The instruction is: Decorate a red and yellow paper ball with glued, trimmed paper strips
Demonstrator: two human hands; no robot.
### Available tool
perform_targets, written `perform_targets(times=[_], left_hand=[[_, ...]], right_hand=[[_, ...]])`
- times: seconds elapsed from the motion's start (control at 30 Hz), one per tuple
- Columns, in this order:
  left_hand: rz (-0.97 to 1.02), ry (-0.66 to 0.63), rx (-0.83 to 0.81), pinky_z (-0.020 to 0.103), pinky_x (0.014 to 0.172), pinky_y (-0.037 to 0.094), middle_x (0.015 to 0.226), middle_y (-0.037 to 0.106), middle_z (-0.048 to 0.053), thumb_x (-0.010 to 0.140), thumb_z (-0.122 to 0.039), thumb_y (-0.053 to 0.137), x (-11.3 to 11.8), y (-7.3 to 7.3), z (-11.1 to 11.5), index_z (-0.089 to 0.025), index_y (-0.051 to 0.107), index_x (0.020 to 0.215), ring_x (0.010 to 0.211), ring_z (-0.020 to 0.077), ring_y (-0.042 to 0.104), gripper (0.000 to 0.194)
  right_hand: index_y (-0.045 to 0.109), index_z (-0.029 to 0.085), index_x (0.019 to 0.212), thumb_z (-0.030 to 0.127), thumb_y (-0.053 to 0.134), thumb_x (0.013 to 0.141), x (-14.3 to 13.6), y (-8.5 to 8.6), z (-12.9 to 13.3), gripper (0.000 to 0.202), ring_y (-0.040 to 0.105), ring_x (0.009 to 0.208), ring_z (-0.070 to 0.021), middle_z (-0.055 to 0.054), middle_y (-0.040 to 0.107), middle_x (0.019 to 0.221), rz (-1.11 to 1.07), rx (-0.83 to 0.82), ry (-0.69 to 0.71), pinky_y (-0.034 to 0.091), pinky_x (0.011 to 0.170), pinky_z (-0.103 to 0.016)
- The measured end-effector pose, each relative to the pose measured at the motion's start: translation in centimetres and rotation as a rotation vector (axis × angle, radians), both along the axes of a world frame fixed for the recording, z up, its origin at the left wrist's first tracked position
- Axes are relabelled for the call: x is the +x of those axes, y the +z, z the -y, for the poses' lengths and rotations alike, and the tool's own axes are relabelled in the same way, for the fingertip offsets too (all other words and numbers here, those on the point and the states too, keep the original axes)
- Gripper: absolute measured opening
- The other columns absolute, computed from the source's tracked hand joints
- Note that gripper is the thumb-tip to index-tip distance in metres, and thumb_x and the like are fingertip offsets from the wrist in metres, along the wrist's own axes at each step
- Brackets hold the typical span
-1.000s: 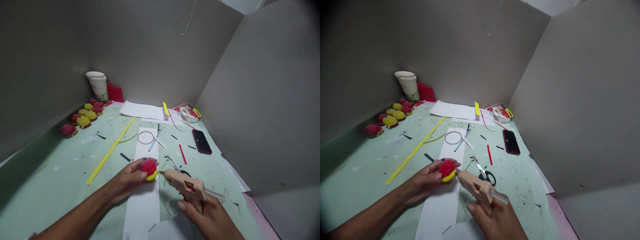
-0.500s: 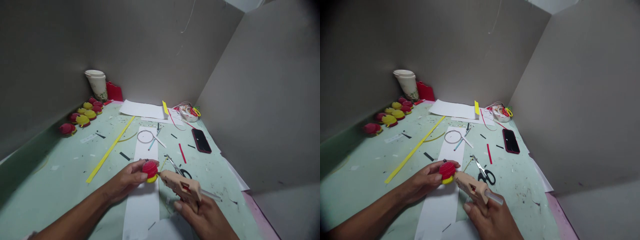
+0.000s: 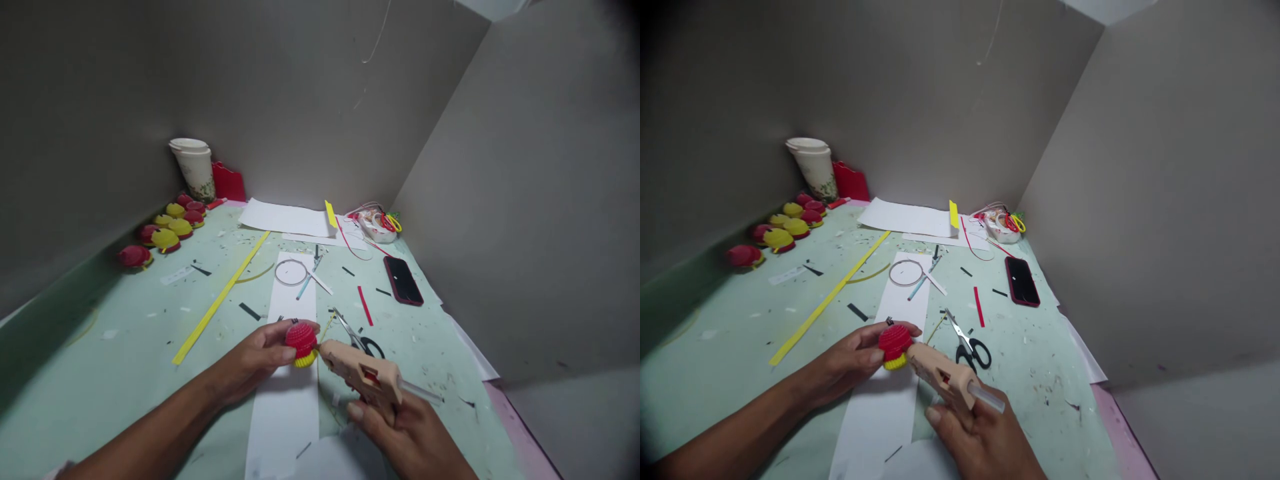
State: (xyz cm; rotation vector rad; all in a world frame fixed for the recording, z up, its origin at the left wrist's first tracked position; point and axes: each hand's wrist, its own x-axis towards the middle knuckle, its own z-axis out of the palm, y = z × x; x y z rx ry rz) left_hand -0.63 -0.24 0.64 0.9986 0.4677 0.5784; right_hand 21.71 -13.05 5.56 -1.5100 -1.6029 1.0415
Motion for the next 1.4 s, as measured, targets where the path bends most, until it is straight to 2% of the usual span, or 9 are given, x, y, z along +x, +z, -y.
perform_targets(times=[0.17,0.37,0.57,0.67,0.83,1.13,1.4], left_hand=[[0.001,0.005,0.011,0.045,0.100,0.036,0.116,0.068,0.012,0.073,-0.038,0.077,0.03,0.13,0.02,-0.017,0.069,0.120,0.108,0.0314,0.057,0.051],[0.010,0.007,-0.006,0.045,0.101,0.035,0.117,0.068,0.013,0.073,-0.037,0.077,0.06,0.19,0.04,-0.017,0.069,0.120,0.109,0.0311,0.057,0.051],[0.014,0.012,-0.021,0.044,0.101,0.035,0.116,0.069,0.012,0.073,-0.037,0.078,0.17,0.20,0.06,-0.017,0.070,0.119,0.108,0.0308,0.058,0.051],[0.022,0.008,-0.027,0.043,0.099,0.036,0.115,0.069,0.012,0.073,-0.037,0.079,0.15,0.15,0.05,-0.017,0.070,0.120,0.107,0.0304,0.058,0.052],[0.022,0.016,-0.037,0.043,0.099,0.036,0.115,0.069,0.013,0.072,-0.036,0.079,0.08,0.19,0.07,-0.016,0.070,0.119,0.107,0.0311,0.058,0.051],[0.029,0.008,-0.040,0.045,0.101,0.035,0.115,0.069,0.013,0.074,-0.036,0.077,0.16,0.12,0.09,-0.016,0.069,0.120,0.106,0.0310,0.059,0.051],[0.024,0.026,-0.059,0.042,0.099,0.037,0.114,0.070,0.013,0.073,-0.036,0.079,0.15,0.23,0.18,-0.016,0.070,0.119,0.106,0.0299,0.059,0.051]], right_hand=[[0.063,0.029,0.133,0.037,0.060,0.091,0.01,0.08,0.06,0.043,0.062,0.122,-0.0264,-0.005,0.067,0.133,0.036,0.018,-0.002,0.047,0.107,-0.042],[0.067,0.027,0.128,0.036,0.061,0.090,-0.06,0.18,0.02,0.039,0.059,0.125,-0.0259,-0.004,0.067,0.133,0.011,-0.004,-0.004,0.048,0.106,-0.038],[0.074,0.025,0.111,0.040,0.062,0.087,-0.03,0.22,0.13,0.031,0.070,0.106,-0.0262,-0.005,0.077,0.111,0.031,-0.058,-0.046,0.058,0.091,-0.033],[0.076,0.025,0.103,0.040,0.063,0.086,-0.04,0.20,0.16,0.026,0.071,0.102,-0.0260,-0.003,0.078,0.108,0.055,-0.043,-0.065,0.058,0.090,-0.032],[0.073,0.029,0.112,0.039,0.062,0.086,-0.10,0.38,0.13,0.030,0.072,0.097,-0.0252,-0.001,0.079,0.102,0.068,-0.028,-0.047,0.060,0.085,-0.033],[0.075,0.027,0.101,0.038,0.062,0.084,0.02,0.28,0.19,0.024,0.073,0.092,-0.0251,-0.001,0.079,0.096,0.103,-0.052,-0.063,0.061,0.081,-0.031],[0.076,0.027,0.098,0.039,0.063,0.085,0.00,0.32,0.26,0.023,0.073,0.088,-0.0237,-0.001,0.079,0.093,0.111,-0.037,-0.061,0.060,0.080,-0.031]])
